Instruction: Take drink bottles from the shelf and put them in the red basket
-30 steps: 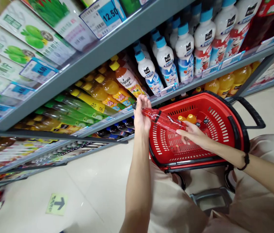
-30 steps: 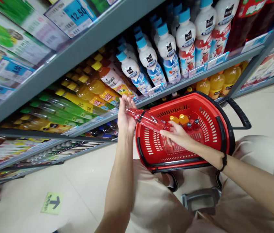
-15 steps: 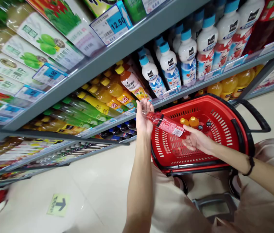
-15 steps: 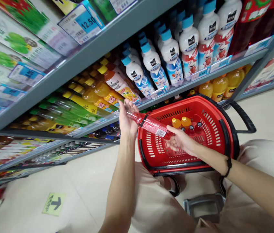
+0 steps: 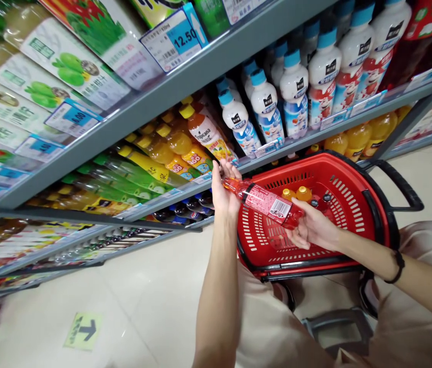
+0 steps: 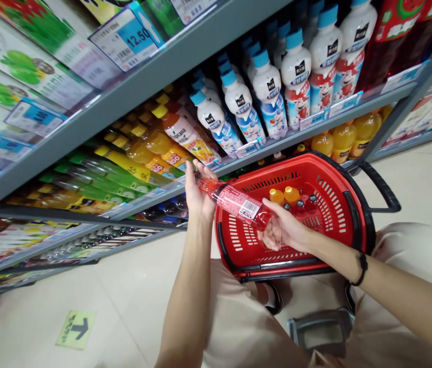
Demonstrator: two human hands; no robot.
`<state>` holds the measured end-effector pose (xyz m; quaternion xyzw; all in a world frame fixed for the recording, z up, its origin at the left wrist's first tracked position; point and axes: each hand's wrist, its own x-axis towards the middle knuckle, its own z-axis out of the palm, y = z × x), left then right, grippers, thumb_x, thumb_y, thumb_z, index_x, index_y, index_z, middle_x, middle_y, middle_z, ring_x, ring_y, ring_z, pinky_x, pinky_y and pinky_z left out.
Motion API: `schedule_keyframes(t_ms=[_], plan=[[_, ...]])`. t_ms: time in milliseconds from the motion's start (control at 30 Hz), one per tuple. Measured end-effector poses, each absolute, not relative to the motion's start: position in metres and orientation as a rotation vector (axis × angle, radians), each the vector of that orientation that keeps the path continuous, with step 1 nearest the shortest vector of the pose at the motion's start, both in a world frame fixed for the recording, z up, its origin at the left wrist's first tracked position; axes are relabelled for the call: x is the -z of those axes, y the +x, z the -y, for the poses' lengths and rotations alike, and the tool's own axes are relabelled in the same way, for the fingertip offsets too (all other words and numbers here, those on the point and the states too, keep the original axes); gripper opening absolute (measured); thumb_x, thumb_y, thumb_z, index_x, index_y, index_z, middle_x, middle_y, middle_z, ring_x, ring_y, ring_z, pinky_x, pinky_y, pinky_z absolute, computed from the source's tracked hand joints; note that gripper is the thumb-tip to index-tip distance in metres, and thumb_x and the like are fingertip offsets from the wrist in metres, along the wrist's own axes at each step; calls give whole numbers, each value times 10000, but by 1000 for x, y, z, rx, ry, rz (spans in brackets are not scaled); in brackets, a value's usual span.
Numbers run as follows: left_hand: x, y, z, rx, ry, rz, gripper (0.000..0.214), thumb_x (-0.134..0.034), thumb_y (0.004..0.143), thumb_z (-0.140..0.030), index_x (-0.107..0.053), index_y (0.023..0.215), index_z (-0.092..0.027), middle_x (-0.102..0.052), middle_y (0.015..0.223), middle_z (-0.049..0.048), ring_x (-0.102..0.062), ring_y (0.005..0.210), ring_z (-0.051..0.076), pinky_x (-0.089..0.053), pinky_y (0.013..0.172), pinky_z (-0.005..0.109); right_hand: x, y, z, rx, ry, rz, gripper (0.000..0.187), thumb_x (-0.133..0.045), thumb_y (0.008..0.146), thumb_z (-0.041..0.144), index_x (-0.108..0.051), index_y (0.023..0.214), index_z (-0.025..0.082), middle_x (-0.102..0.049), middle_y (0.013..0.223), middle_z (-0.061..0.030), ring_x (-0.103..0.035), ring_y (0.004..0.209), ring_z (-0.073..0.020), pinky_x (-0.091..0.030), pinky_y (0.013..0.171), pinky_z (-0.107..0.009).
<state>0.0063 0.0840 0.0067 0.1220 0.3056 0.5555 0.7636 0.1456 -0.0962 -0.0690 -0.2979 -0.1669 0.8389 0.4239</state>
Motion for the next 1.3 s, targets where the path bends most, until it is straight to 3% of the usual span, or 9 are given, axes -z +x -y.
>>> schedule_keyframes(t_ms=[200, 433, 633, 800, 933, 1033, 1167, 1300], plan=[[3, 14, -82, -1160, 283, -724, 309, -471, 1087, -240, -712, 900, -185, -747, 813, -48, -692, 755, 1, -532, 834, 82, 48, 155, 98, -2114, -512, 514, 966, -76, 966, 789, -630, 524, 132, -472, 377, -68, -431, 331, -112, -277, 372, -210], [13, 21, -83, -1116, 214, -683, 310, -435, 1093, -236, -699, 938, -185, -738, 763, -61, -686, 699, -9, -528, 840, 79, 47, 162, 96, -2103, -472, 514, 1046, 1, 962, 798, -659, 535, 107, -541, 430, -96, -459, 325, -103, -297, 359, -204], [23, 24, -81, -1093, 138, -696, 318, -386, 1055, -170, -689, 959, -158, -756, 775, -28, -703, 730, 10, -530, 878, 93, 46, 161, 95, -2003, -576, 526, 994, -114, 946, 852, -625, 503, 122, -463, 346, -56, -466, 315, -105, -370, 405, -213], [33, 23, -78, -1075, 314, -728, 320, -369, 959, -137, -679, 883, -161, -749, 797, 21, -694, 778, 34, -516, 902, 94, 39, 165, 94, -1880, -748, 579, 913, -321, 889, 893, -633, 507, 126, -530, 379, -62, -508, 339, -105, -424, 439, -222], [33, 20, -78, -1061, 286, -694, 302, -370, 958, -217, -637, 826, -171, -719, 741, 15, -684, 742, 40, -523, 848, 97, 41, 164, 95, -1693, -953, 651, 768, -595, 806, 835, -695, 637, 92, -714, 587, -148, -632, 457, -141, -417, 424, -207], [26, 19, -79, -1088, 276, -709, 254, -404, 962, -261, -617, 841, -190, -691, 709, -32, -658, 677, 24, -519, 802, 99, 49, 165, 98, -1678, -1008, 748, 723, -607, 836, 794, -723, 754, 85, -773, 758, -185, -612, 473, -116, -384, 401, -200], [15, 20, -75, -1157, 407, -745, 215, -447, 960, -273, -558, 792, -199, -611, 652, -61, -587, 574, 21, -491, 677, 114, 60, 169, 103, -1682, -1106, 840, 632, -641, 865, 721, -731, 951, 101, -763, 775, -119, -560, 461, -97, -376, 407, -210], [15, 25, -60, -1128, 577, -770, 205, -537, 896, -276, -497, 711, -197, -511, 596, -61, -501, 501, 49, -438, 556, 160, 63, 175, 107, -1468, -1363, 1206, 384, -787, 816, 500, -735, 973, 153, -765, 855, -58, -684, 711, -158, -471, 599, -226]])
